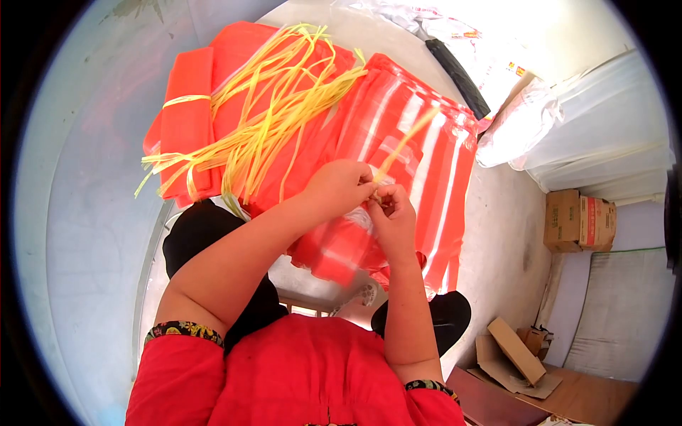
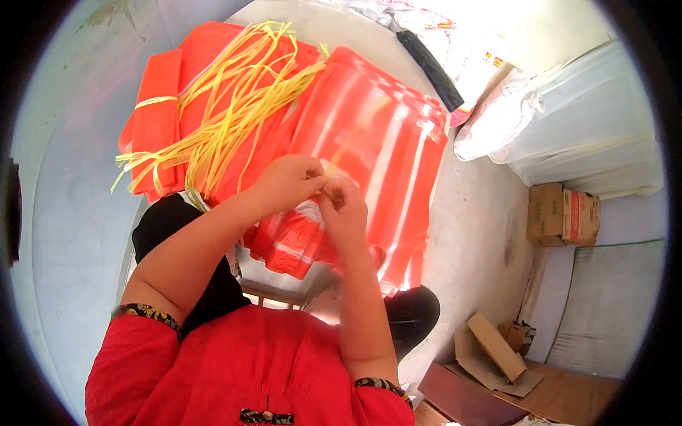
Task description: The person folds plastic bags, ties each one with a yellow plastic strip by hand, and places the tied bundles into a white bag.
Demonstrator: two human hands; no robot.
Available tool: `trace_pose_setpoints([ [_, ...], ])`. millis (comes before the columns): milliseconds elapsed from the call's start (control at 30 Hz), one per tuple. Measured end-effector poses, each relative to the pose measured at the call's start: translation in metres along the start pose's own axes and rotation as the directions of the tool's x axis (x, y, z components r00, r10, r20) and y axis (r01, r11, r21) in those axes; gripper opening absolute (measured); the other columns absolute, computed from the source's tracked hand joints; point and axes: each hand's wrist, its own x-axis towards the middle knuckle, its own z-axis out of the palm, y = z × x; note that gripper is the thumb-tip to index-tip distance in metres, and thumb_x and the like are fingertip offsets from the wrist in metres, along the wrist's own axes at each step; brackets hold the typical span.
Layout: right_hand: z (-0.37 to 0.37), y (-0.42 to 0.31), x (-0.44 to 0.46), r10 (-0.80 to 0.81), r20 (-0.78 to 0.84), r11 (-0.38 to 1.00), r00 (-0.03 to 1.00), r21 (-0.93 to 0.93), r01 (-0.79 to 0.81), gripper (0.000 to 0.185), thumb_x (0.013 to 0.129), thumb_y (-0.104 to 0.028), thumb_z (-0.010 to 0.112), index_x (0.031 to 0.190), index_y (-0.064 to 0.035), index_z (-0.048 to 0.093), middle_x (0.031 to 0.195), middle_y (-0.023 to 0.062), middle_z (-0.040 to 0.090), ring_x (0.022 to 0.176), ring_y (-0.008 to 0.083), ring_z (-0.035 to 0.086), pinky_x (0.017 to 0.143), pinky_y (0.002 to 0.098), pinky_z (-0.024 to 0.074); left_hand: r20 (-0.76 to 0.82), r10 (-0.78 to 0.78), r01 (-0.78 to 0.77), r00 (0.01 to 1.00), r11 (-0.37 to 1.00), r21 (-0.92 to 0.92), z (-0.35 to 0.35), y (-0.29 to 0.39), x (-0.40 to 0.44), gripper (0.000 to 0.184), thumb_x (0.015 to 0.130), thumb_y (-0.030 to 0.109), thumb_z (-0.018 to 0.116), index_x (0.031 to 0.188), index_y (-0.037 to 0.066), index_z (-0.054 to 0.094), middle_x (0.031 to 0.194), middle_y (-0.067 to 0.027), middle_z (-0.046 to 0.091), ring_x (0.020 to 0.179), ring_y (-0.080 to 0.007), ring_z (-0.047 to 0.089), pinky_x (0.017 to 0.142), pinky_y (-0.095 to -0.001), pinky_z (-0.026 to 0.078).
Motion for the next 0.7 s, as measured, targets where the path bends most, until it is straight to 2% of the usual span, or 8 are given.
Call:
trace_pose_setpoints([
  [33,0.0,0.0,0.0,0.002,-0.001,0.999,1.0,-0.04,-0.002,0.019,0.099,0.006,0.062,0.117,-0.0003,0.061,0.099,0.0021,0.064,0.088,0.0078,0.062,0.079,0.0221,0.0545,-0.001,0.014,-0.014,1.0,1.0,0.026,0.002,-0.001,0.0,0.023,0.094,0.026,0.07,0.096,0.004,0.075,0.09,-0.0167,0.073,0.085,-0.0341,0.072,0.075,-0.0448,0.055],
  [133,0.005,-0.007,-0.001,-0.159,-0.099,0.975,0.982,-0.17,0.14,0.031,0.094,0.004,0.064,0.124,-0.0035,0.067,0.111,0.0111,0.071,0.096,0.0215,0.071,0.083,0.0325,0.0569,0.073,0.09,-0.103,0.993,0.975,0.199,0.0,-0.003,0.001,0.022,0.095,0.026,0.067,0.097,0.005,0.074,0.091,-0.0168,0.073,0.087,-0.0362,0.071,0.076,-0.0471,0.055],
  [233,0.002,-0.01,0.001,-0.401,0.019,0.759,0.916,-0.553,0.344,0.039,0.089,0.004,0.066,0.128,-0.0038,0.068,0.112,0.016,0.07,0.099,0.0317,0.07,0.085,0.0384,0.0571,0.146,0.191,-0.224,0.971,0.937,0.269,-0.005,-0.004,-0.001,0.021,0.096,0.025,0.066,0.098,0.005,0.074,0.092,-0.017,0.073,0.09,-0.0375,0.07,0.078,-0.0482,0.055],
  [333,0.004,-0.01,-0.002,-0.391,-0.018,0.782,0.92,-0.534,0.322,0.035,0.086,0.004,0.067,0.121,-0.0022,0.072,0.112,0.0189,0.069,0.101,0.0372,0.068,0.086,0.0416,0.0562,0.189,0.268,-0.307,0.945,0.926,0.219,-0.013,-0.007,-0.004,0.019,0.095,0.022,0.068,0.099,0.005,0.073,0.093,-0.0175,0.073,0.091,-0.0379,0.07,0.079,-0.048,0.055],
  [433,0.002,-0.001,-0.001,-0.366,-0.052,0.835,0.929,-0.459,0.303,0.028,0.088,0.003,0.068,0.115,-0.0016,0.074,0.11,0.0171,0.069,0.1,0.0338,0.068,0.084,0.0391,0.0562,0.178,0.263,-0.286,0.948,0.951,0.117,-0.016,-0.012,-0.007,0.018,0.094,0.021,0.069,0.1,0.004,0.074,0.094,-0.0179,0.073,0.09,-0.0376,0.07,0.08,-0.0468,0.055],
  [533,0.003,0.003,0.0,-0.398,-0.078,0.837,0.914,-0.439,0.327,0.022,0.094,0.006,0.064,0.114,0.001,0.074,0.105,0.0087,0.065,0.093,0.0189,0.066,0.08,0.0295,0.0556,0.145,0.215,-0.227,0.966,0.972,0.069,-0.016,-0.01,-0.009,0.018,0.095,0.02,0.069,0.101,0.003,0.072,0.093,-0.018,0.073,0.089,-0.0362,0.07,0.078,-0.0446,0.054],
  [633,0.005,-0.001,-0.002,-0.297,-0.102,0.924,0.949,-0.282,0.259,0.021,0.094,0.007,0.064,0.113,-0.0003,0.073,0.105,0.0055,0.065,0.093,0.0145,0.063,0.081,0.027,0.0535,0.098,0.174,-0.179,0.98,0.983,0.043,-0.013,-0.009,-0.01,0.019,0.096,0.02,0.068,0.101,0.002,0.072,0.091,-0.0178,0.073,0.087,-0.035,0.071,0.077,-0.0438,0.054],
  [700,0.01,-0.01,-0.005,-0.053,-0.181,0.998,0.982,0.02,0.058,0.021,0.095,0.007,0.064,0.112,-0.0012,0.071,0.106,0.0039,0.066,0.093,0.0118,0.062,0.081,0.0256,0.0524,0.072,0.148,-0.151,0.986,0.988,0.039,-0.011,-0.008,-0.01,0.019,0.096,0.02,0.068,0.1,0.002,0.072,0.091,-0.0176,0.073,0.086,-0.0347,0.071,0.077,-0.0436,0.054],
])
